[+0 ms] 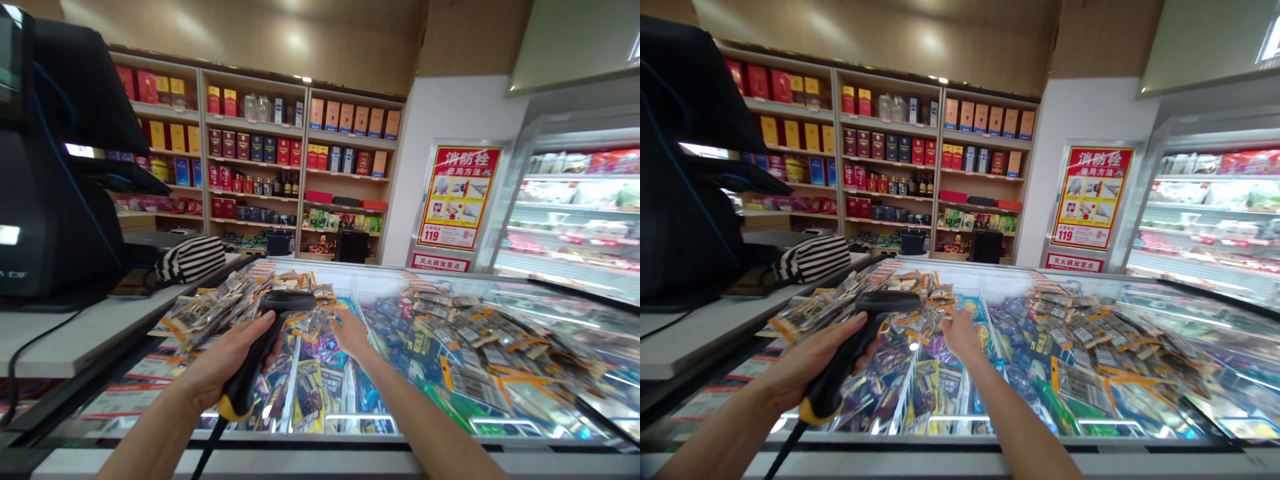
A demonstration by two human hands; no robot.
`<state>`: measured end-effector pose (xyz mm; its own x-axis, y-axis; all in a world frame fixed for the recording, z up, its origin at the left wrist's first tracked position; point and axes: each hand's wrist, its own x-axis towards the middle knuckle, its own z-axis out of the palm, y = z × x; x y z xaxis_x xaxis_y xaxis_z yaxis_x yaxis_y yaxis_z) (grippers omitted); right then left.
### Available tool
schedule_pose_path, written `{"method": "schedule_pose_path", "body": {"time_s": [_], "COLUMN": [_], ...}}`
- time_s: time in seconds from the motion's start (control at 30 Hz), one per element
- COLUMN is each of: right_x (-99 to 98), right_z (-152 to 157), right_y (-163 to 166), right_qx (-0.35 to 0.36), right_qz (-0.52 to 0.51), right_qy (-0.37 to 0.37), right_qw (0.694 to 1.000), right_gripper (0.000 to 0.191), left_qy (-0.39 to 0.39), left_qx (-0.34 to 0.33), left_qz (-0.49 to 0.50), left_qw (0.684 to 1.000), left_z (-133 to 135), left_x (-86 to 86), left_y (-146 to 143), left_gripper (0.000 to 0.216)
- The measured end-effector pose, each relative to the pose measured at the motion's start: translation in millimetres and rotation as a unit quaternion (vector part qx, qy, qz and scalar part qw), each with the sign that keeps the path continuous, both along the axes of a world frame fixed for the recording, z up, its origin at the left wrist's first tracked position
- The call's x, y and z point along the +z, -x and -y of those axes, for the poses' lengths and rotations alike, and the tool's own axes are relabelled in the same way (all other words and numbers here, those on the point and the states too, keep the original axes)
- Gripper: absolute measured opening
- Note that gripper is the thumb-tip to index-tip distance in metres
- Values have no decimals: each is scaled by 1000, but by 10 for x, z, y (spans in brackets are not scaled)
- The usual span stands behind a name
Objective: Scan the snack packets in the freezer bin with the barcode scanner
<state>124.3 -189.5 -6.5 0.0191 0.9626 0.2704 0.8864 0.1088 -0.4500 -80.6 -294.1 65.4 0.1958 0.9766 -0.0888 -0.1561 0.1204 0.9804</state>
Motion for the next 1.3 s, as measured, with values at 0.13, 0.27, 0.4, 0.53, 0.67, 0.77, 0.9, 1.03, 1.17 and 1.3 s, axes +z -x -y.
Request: {"method": "schedule_pose_path", "body": {"time_s": [0.13,0.27,0.4,0.53,0.67,0.77,0.9,1.03,1.17,1.3], "right_x": [9,-43,-182,-303,-293,-224,-76,70,100,18], "right_z": [132,439,782,948,809,535,163,27,88,117], "right_y": [-601,-1323,-1868,-2000,-1807,-1590,-1401,-1585,-1934,-1968], "right_qx": [-33,-87,-120,-93,-63,-77,-108,-101,-64,-53], "right_qz": [31,78,114,151,181,158,76,68,73,-41], "right_qy": [-22,-44,-21,14,20,31,-16,-28,62,45], "right_qw": [999,992,986,984,981,984,991,992,993,997], "right_gripper": [38,38,43,46,44,45,46,38,13,15], "left_qy": [18,36,42,34,38,44,38,38,45,55], "left_qx": [-30,-51,-52,-74,-85,-84,-78,-77,-67,-59], "left_qz": [-4,-11,-13,-5,-4,-6,-16,-22,-24,-15], "left_qw": [999,998,998,997,996,996,996,996,996,997], "left_z": [-25,-46,-74,-102,-96,-72,-40,-39,-66,-60], "left_x": [-64,-128,-145,-154,-164,-155,-136,-130,-153,-161], "left_y": [-120,-291,-464,-587,-652,-679,-679,-644,-661,-743], "left_gripper": [35,35,31,29,30,29,29,31,32,31]}}
